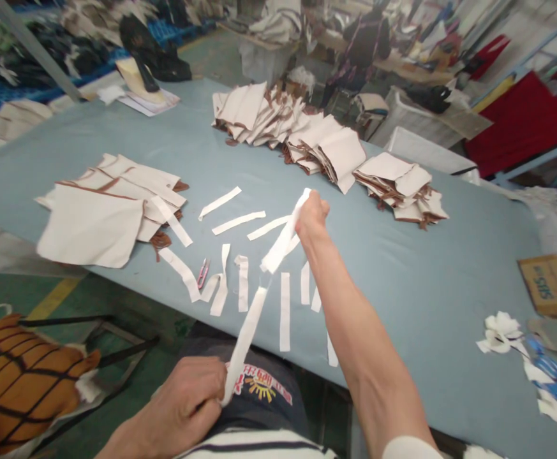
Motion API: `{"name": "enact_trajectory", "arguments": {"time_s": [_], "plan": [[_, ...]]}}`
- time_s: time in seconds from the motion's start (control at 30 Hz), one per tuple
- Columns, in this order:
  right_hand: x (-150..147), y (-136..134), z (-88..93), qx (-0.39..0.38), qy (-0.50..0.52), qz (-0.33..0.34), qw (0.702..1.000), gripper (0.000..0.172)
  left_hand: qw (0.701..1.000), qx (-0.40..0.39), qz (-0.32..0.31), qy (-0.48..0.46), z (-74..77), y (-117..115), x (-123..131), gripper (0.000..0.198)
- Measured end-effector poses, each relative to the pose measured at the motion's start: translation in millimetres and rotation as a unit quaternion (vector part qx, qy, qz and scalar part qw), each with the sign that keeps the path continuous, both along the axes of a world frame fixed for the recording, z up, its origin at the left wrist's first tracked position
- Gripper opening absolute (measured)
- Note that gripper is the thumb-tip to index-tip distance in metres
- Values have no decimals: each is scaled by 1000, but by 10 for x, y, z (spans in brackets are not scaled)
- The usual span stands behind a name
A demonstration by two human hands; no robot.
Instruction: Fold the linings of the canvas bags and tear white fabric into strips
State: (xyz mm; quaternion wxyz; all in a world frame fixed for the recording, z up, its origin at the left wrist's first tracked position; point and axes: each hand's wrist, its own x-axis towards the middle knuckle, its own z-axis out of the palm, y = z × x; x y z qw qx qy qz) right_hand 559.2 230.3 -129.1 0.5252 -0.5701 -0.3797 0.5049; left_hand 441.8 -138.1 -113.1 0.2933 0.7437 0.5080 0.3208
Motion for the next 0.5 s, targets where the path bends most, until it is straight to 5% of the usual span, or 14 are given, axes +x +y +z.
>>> {"name": "enact_trajectory", "arguments": {"time_s": [0.13, 0.2, 0.3, 0.37, 0.5], "plan": [[171, 229, 187, -2, -26, -68, 997, 26, 999, -18, -6, -39, -1, -85, -59, 22], [246, 192, 239, 22, -34, -63, 997, 22, 988, -109, 78, -76, 4, -73, -120, 24], [316, -14, 236, 64, -42, -13, 997, 40, 938, -223, 232, -127, 19, -15, -257, 24], [337, -187, 193, 84, -45, 24, 995, 45, 912, -236, 304, -144, 24, 23, -363, 24], [366, -476, 67, 100, -55, 70, 991, 47, 892, -234, 352, -161, -1, 56, -536, 28]]}}
